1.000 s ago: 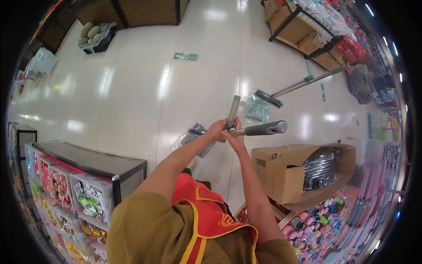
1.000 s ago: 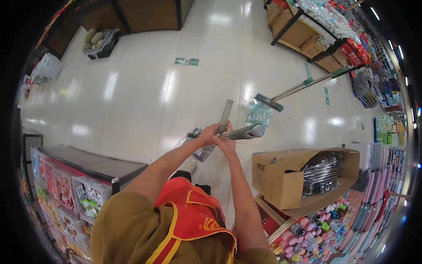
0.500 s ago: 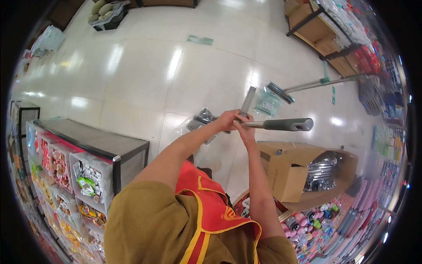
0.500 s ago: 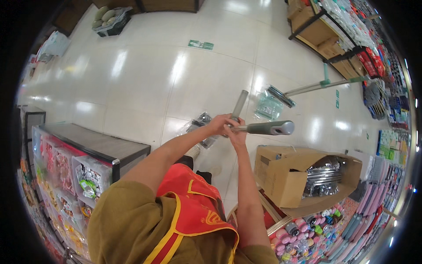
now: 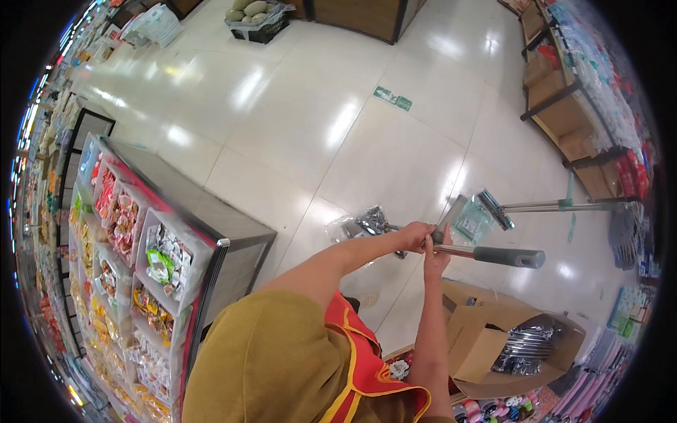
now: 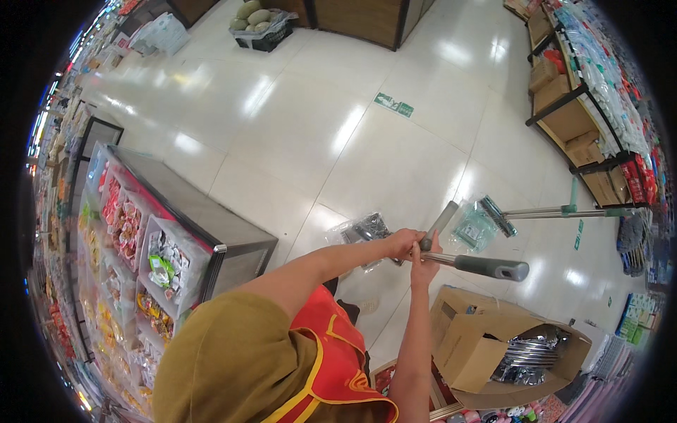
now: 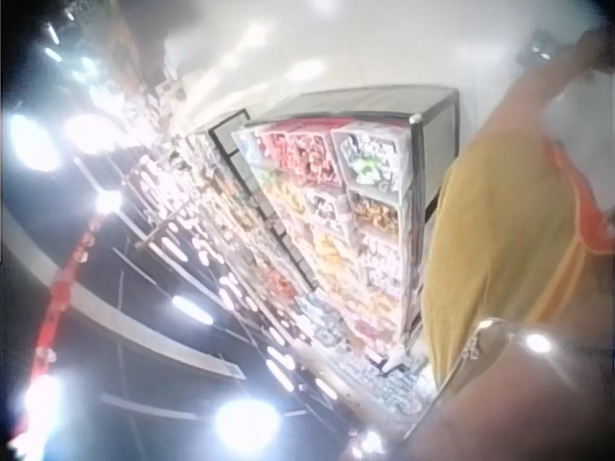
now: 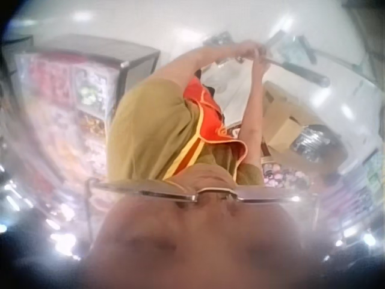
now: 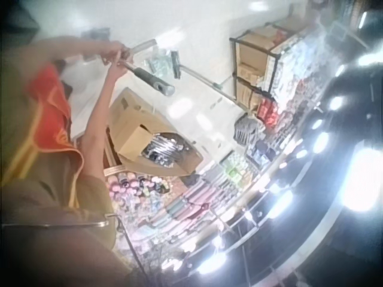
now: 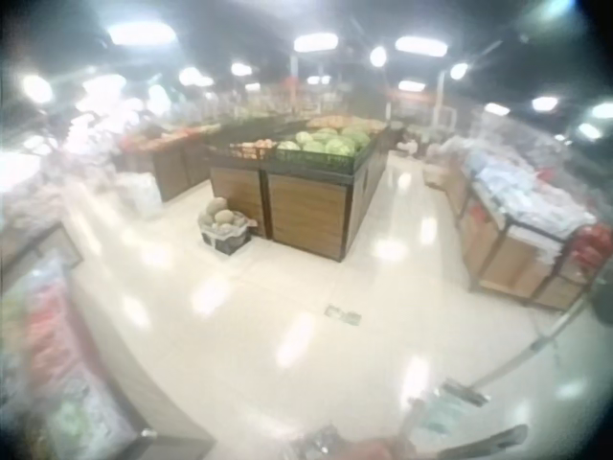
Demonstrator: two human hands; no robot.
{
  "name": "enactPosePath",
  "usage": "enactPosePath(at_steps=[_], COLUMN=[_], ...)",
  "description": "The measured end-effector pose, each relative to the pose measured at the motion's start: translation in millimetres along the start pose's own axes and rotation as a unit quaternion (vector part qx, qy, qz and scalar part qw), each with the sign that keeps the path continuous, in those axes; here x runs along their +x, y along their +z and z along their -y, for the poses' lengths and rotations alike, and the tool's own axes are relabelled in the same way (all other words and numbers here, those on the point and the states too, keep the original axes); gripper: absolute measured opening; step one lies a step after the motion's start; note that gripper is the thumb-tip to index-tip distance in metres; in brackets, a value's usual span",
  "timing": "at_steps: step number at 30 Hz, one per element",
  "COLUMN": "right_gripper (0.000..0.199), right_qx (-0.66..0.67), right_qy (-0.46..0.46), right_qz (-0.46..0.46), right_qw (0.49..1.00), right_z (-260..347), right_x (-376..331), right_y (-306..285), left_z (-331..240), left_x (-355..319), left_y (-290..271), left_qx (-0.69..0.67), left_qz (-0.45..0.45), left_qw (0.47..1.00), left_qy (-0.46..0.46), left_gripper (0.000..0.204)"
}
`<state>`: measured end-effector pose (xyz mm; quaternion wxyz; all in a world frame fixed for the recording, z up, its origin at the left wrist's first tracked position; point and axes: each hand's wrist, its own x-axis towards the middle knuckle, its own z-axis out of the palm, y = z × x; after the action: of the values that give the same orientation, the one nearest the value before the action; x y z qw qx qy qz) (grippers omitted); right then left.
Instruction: The person assembles mop handles by attaching gray plastic caps to metal poles. They repeatedly pick up poles and caps from a cardboard box, fit the caps onto the poles, and place the assembled units on the floor. The person then closes the box containing remaining parts.
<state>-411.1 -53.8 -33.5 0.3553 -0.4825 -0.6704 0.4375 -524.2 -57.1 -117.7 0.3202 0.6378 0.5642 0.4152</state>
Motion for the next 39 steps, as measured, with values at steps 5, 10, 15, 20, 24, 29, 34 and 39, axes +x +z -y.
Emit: enactPosePath(at_steps=[5, 10, 15, 20, 24, 29, 34, 39], right_gripper=[0.054, 0.049, 0.053, 0.073, 0.076, 0.069, 0.064, 0.052], right_qx=[-0.133, -0.049, -0.023, -0.025, -0.151, -0.135, -0.234, -0.273], right_qy=[-0.090, -0.054, -0.070, -0.035, -0.021, 0.186, 0.279, 0.408], right_qz=[-0.017, -0.044, -0.042, 0.022, 0.044, 0.087, 0.054, 0.016], right_qw=[0.987, 0.996, 0.996, 0.999, 0.987, 0.969, 0.930, 0.871], right_z=[-31.9, -36.2, -32.6, -20.1, -38.4, -48.8, -75.9, -55.5], right_x=[2.0, 1.7, 3.8, 0.3, -29.1, -133.0, -274.8, -385.8], right_y=[-1.3, 5.9, 2.8, -3.9, -39.1, -97.7, -156.4, -191.7], left_z=[-3.4, -6.7, 16.1, 36.4, -2.5, -4.8, -25.5, 7.1], left_x=[0.6, 8.9, 11.2, 4.3, 6.4, 5.7, 12.1, 13.5], left_y=[-6.9, -11.4, -4.4, -2.4, -18.0, -13.9, -18.0, -0.9], left_qx=[0.009, -0.013, -0.013, 0.033, 0.043, 0.013, -0.030, -0.049], left_qz=[0.025, 0.057, 0.060, 0.112, 0.112, 0.058, 0.105, 0.098], left_qw=[1.000, 0.998, 0.997, 0.993, 0.992, 0.998, 0.988, 0.990], left_qy=[-0.002, -0.033, 0.045, -0.008, -0.042, -0.036, -0.106, -0.083], left_gripper=[0.046, 0.045, 0.039, 0.072, 0.057, 0.055, 0.043, 0.039])
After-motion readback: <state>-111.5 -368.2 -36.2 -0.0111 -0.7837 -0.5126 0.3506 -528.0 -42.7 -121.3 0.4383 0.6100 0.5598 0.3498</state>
